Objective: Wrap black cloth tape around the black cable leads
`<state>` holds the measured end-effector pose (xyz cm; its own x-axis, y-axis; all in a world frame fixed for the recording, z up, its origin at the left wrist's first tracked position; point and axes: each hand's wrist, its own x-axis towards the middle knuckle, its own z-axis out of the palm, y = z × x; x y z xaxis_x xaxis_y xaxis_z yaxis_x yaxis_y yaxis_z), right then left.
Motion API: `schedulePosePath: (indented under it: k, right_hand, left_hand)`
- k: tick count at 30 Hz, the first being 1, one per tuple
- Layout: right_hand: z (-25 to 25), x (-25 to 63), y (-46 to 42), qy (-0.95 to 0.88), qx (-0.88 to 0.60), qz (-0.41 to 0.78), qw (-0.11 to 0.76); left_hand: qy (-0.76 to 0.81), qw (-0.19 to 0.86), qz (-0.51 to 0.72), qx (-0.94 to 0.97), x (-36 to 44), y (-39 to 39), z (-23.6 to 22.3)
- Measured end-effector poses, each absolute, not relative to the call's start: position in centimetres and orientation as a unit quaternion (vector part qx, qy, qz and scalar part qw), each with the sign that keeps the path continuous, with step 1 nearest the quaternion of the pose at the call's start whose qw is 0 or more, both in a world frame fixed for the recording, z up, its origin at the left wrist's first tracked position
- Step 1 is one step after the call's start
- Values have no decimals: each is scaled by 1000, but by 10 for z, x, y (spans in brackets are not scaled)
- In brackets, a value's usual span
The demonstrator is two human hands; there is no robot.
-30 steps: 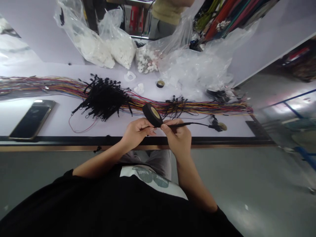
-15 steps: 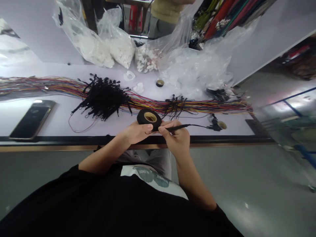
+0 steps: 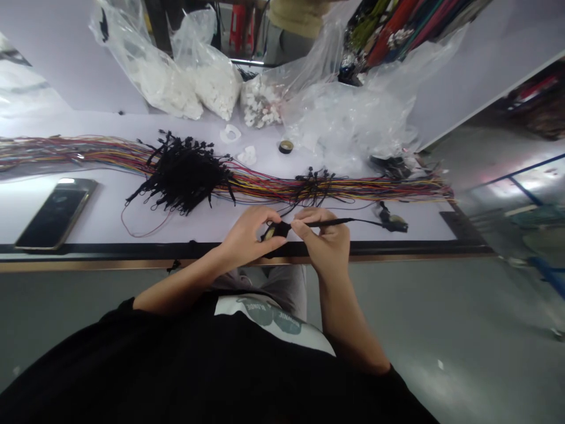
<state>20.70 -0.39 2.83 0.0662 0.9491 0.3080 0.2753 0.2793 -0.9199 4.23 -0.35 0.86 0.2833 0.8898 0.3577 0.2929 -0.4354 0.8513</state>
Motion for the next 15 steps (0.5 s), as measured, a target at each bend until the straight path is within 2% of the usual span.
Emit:
schedulePosePath:
  k: [8,15]
  right_hand:
    - [29,205,-7,-626,-476,285,549]
    - [37,197,-16,-630,-544,267,486]
  left_hand:
    - [418,443,421,672,44,0,10]
    - [441,502,438,602,45,2,8]
